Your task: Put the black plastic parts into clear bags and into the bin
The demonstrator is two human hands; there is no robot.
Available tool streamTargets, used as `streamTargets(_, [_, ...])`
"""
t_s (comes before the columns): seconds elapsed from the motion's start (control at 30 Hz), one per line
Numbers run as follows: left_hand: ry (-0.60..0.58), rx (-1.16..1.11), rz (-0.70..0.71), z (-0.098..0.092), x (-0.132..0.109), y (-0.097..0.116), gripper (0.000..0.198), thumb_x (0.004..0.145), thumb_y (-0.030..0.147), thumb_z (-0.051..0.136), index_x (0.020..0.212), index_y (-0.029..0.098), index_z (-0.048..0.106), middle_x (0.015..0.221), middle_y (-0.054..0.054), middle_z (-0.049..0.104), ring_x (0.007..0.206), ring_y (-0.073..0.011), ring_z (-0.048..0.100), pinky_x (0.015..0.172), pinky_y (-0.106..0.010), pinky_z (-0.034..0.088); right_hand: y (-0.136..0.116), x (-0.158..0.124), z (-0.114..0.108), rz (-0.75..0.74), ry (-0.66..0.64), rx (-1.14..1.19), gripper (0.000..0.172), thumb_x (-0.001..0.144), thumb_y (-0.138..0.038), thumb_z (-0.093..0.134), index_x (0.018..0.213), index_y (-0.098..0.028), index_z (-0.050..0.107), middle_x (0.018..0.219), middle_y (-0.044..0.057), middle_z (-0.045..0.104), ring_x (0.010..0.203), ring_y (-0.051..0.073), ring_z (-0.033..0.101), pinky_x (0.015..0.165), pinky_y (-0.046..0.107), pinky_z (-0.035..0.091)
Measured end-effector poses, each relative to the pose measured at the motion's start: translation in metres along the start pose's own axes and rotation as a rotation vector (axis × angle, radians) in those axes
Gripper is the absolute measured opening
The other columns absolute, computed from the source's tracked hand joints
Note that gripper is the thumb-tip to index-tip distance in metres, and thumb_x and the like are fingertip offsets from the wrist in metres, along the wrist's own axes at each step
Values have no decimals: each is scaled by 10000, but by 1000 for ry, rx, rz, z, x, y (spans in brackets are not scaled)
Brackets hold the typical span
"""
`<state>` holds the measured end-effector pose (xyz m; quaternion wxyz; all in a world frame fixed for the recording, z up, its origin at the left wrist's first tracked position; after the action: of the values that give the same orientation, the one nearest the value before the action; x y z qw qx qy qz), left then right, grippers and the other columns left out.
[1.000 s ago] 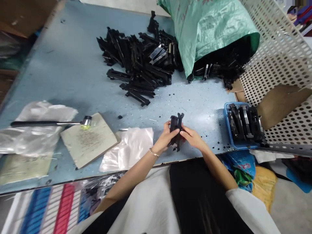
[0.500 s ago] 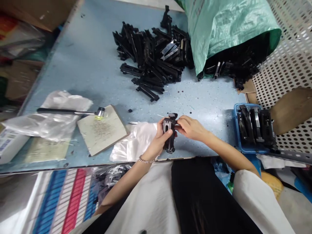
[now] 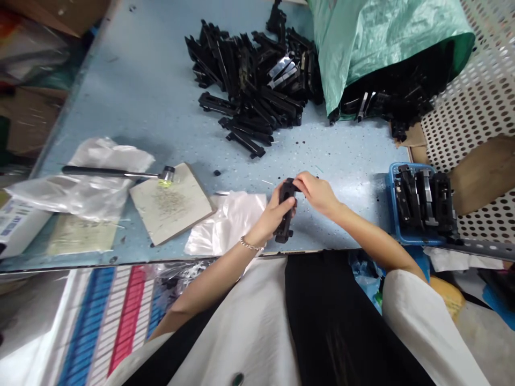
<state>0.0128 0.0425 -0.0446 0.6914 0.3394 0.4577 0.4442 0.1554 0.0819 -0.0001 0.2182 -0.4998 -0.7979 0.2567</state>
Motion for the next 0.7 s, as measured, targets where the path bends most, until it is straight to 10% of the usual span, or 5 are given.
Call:
streamTargets(0.2, [40,-64,-48,-6,11,8,695,815,507,759,1358,240,414,824,41,593,586,-79,568,547,-208,461,-34,-53,35,-257,-130,-83,356,1009,-548,482,982,-231,642,846,67,643,809,223,623,727,376,503])
streamTargets(0.47, [77,-92,-132,10,15,-15,659,804,479,772,1311,243,424,823,47,582,558,-81,577,542,-223,488,-16,-61,46,-191,-191,15,262,1021,-446,483,916,-273,650,807,49,617,779,235,632,675,388,518])
streamTargets(0.7, [93,174,70,22,46,-38,159,880,335,638,902,180,612,841,-36,660,851,-204,646,802,-345,544,-40,24,-1,-121,-194,64,204,1026,-381,483,995,-247,634,866,32,690,761,201,631,723,337,479])
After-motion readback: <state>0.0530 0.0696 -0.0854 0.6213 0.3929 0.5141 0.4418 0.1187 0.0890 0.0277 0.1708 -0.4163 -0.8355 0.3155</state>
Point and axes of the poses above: each hand's wrist, its own x-axis towards the middle knuckle, its own z-axis out of the palm, y = z × x, the point moved 6 cm from there along x, towards the middle knuckle
